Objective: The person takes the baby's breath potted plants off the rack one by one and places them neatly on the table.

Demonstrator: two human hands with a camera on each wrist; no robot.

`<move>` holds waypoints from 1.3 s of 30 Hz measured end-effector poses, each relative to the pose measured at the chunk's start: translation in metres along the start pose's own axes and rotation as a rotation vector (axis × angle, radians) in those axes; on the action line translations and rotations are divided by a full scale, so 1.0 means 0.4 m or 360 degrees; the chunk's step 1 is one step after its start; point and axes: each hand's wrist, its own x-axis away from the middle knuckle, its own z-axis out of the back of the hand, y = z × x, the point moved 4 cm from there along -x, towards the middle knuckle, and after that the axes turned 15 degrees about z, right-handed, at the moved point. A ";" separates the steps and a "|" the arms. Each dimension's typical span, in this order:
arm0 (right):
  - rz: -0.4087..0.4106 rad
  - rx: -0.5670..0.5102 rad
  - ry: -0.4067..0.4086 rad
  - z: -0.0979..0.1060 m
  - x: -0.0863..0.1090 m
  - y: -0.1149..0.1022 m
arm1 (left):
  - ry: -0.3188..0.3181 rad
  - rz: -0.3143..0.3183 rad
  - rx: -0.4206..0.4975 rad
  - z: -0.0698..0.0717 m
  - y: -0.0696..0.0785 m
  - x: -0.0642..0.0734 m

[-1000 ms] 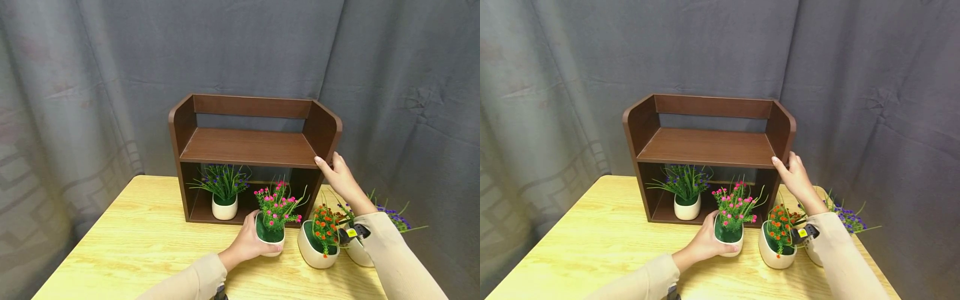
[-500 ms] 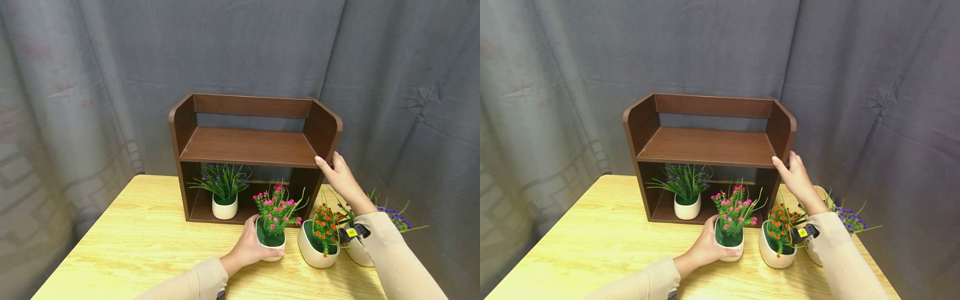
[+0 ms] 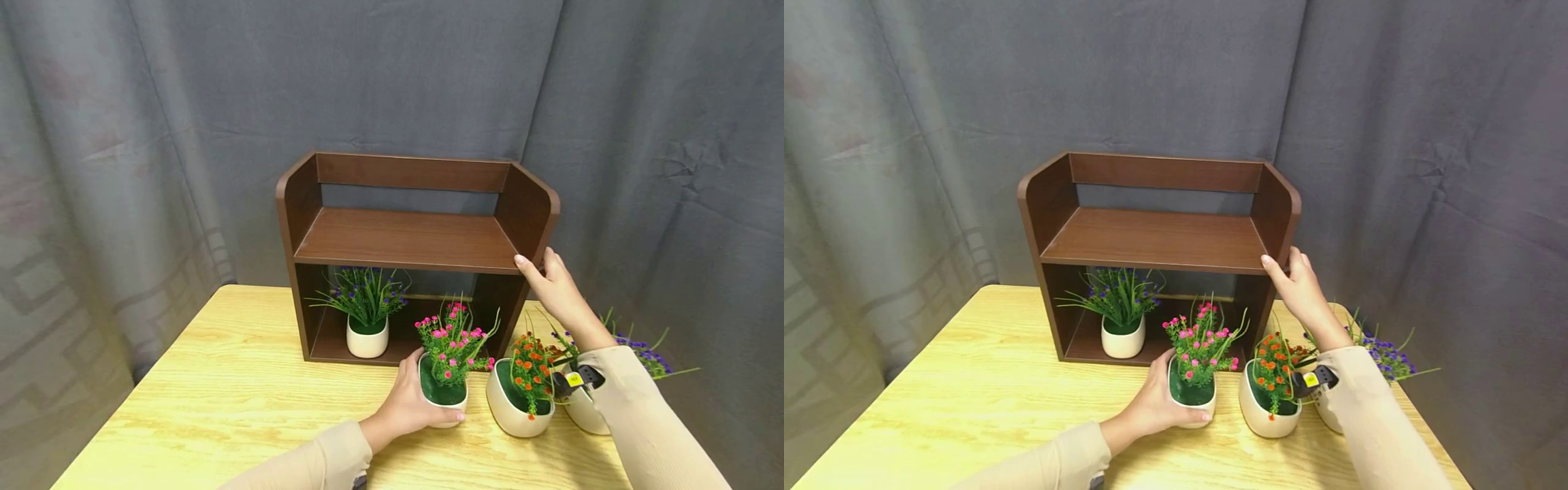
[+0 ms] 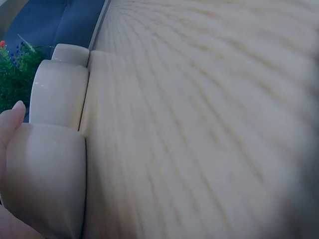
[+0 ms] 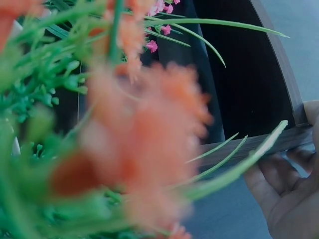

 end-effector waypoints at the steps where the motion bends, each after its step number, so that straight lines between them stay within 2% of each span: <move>1: 0.0002 0.0002 0.0002 0.000 0.000 0.000 | -0.0006 -0.0009 -0.0012 0.002 0.001 0.000; 6: 0.0007 0.0004 0.0004 0.000 -0.001 0.000 | -0.0019 -0.0039 -0.0062 0.017 0.011 0.002; 13: -0.0006 -0.0006 -0.0002 0.000 0.001 0.000 | -0.0072 -0.0079 -0.0023 0.049 0.024 0.004; 25: -0.0014 0.0016 0.0003 -0.001 0.002 -0.001 | -0.0159 -0.0282 -0.0057 0.106 0.017 -0.010; 29: -0.0025 0.0008 -0.0001 -0.002 0.002 0.001 | -0.0189 -0.0321 -0.0025 0.126 0.014 -0.016; 39: -0.0003 -0.0007 0.0015 -0.002 0.003 0.000 | -0.0120 -0.0310 0.0068 0.199 -0.014 -0.038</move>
